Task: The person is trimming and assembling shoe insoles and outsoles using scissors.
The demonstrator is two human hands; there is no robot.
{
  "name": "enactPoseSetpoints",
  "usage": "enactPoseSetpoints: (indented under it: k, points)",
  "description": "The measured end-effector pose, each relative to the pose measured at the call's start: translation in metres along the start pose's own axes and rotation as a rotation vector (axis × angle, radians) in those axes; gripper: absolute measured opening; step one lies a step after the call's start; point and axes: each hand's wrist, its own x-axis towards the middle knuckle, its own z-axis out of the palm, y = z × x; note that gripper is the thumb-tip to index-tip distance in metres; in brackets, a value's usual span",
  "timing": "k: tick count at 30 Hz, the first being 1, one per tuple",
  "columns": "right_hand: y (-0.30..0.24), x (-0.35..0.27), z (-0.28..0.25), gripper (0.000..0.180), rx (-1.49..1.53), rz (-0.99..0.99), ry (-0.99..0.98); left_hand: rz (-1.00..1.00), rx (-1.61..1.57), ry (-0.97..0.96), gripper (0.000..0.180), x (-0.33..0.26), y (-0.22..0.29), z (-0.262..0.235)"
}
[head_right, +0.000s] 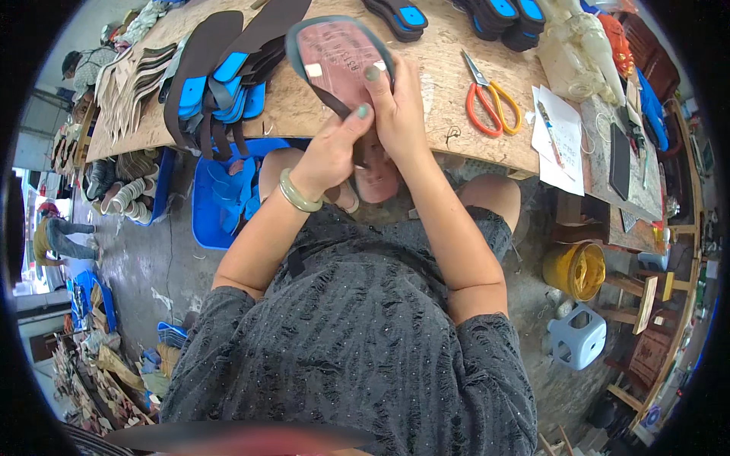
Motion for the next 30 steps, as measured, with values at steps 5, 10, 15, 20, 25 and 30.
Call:
enactPoseSetpoints:
  k: [5,10,15,20,25,30]
  points:
    - [-0.005,0.005,-0.018,0.038,-0.075,-0.122,0.084,-0.046,0.008,0.072,0.033,0.000,0.014,-0.003]
    - [-0.030,0.008,-0.022,0.029,-0.159,-0.172,-0.249,0.058,0.549,0.137,0.034,0.006,-0.011,-0.022]
    - [-0.030,0.021,-0.019,0.027,-0.356,-0.106,-0.482,0.116,0.768,0.201,0.028,0.003,-0.006,-0.030]
    - [-0.035,0.030,-0.008,0.030,-0.235,-0.155,-0.458,-0.042,0.847,0.094,0.033,-0.013,0.020,-0.039]
    - [-0.032,0.017,-0.013,0.024,-0.434,-0.210,-0.432,-0.096,0.889,0.156,0.028,-0.017,0.018,-0.022]
    - [-0.018,0.012,-0.004,0.022,0.000,0.122,-0.626,-0.122,0.876,0.133,0.074,-0.040,0.032,-0.022]
